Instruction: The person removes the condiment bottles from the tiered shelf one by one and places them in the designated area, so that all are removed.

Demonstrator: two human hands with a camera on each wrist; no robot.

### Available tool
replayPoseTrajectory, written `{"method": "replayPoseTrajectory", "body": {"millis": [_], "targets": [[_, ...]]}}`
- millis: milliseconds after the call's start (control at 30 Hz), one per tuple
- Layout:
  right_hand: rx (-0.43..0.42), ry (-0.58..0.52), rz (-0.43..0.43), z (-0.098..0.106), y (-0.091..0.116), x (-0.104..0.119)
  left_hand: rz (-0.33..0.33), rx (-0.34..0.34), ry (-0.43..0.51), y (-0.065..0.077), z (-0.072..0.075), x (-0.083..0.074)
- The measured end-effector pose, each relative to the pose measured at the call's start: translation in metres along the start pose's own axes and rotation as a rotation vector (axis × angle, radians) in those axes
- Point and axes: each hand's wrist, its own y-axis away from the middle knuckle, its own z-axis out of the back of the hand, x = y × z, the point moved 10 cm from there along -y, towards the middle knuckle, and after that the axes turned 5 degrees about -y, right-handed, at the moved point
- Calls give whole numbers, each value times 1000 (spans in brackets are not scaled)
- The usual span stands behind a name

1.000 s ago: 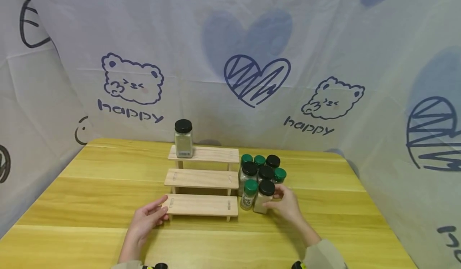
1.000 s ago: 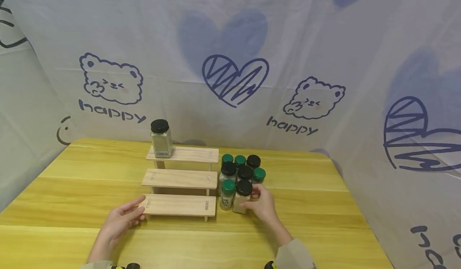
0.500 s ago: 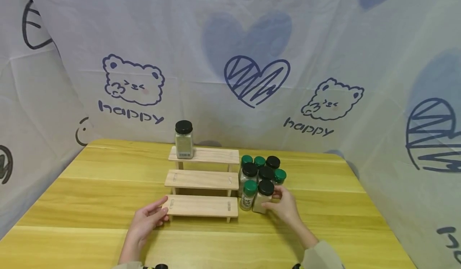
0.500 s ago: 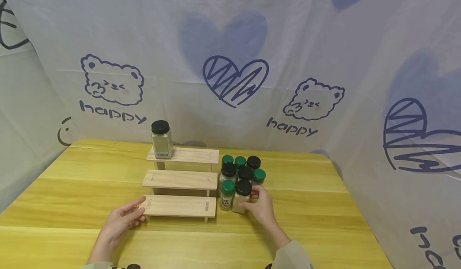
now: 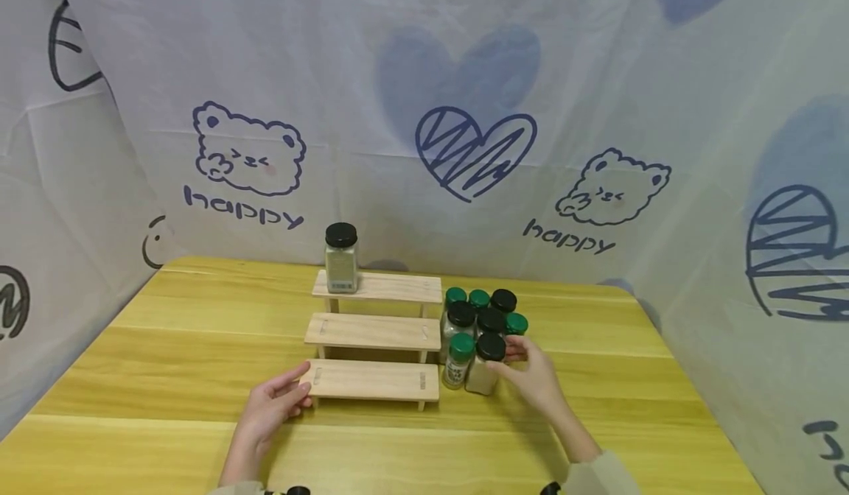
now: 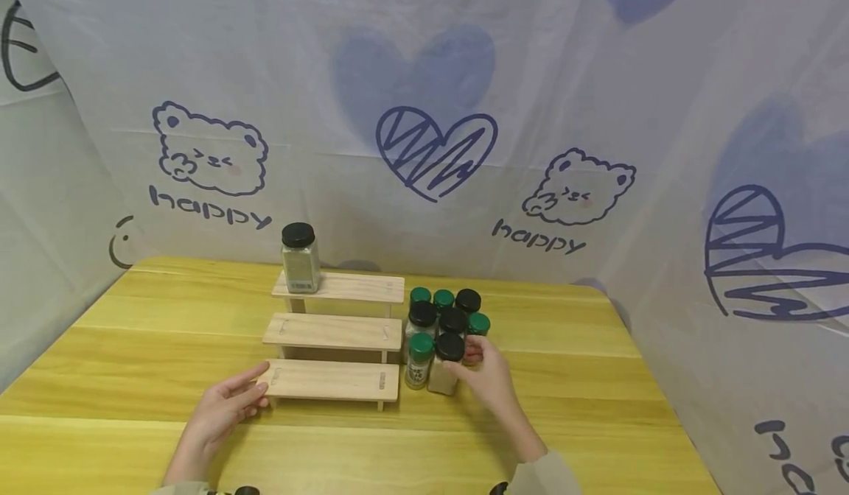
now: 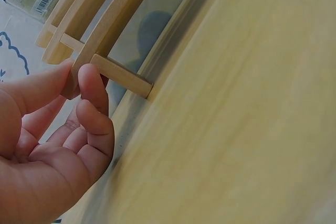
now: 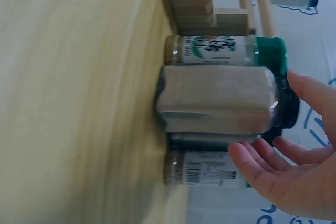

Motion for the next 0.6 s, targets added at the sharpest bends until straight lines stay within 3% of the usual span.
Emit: {"method": "replayPoseTrajectory", "body": {"millis": [167,333,600], "targets": [[-62,5,16,9,0,13,5,0,3,0,0,1],[-136,-31,93,16,-1,34,2,0,3,0,1,2],[-159,-148,232,4,3,82,-2,2,0,-1,1,2]]}}
